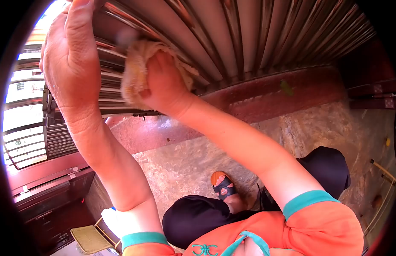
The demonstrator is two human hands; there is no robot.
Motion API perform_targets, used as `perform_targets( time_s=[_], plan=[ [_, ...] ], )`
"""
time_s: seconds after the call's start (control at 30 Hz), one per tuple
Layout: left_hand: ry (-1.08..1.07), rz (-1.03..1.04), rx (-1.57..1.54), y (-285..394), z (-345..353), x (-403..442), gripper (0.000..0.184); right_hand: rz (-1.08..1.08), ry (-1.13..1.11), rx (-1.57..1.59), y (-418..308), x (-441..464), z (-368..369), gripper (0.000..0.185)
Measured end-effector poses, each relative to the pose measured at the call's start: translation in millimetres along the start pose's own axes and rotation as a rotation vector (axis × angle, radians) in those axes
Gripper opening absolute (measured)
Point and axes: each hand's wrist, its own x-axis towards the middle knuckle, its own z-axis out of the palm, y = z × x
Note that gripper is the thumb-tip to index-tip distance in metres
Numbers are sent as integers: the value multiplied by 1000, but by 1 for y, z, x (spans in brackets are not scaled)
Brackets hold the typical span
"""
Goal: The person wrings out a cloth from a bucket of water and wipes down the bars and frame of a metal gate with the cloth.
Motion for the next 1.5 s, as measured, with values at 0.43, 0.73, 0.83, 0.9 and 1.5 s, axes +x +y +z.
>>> perform_targets(
  time_s=[0.43,0.73,0.83,0.9,1.5],
  plan=[
    [55,-2,33,-3,1,-5,47,393,-273,-407,91,-115,13,29],
    [70,-29,139,4,4,-7,48,679,-456,-610,174,-182,19,39],
    [116,-166,328,1,1,-11,53,916,-692,-325,158,-138,12,26],
    [130,-166,321,1,2,-11,55,809,-651,-286,126,-108,-2,26],
    [143,-111,135,-5,1,-8,55,326,-149,-187,46,-71,0,24]
  ],
)
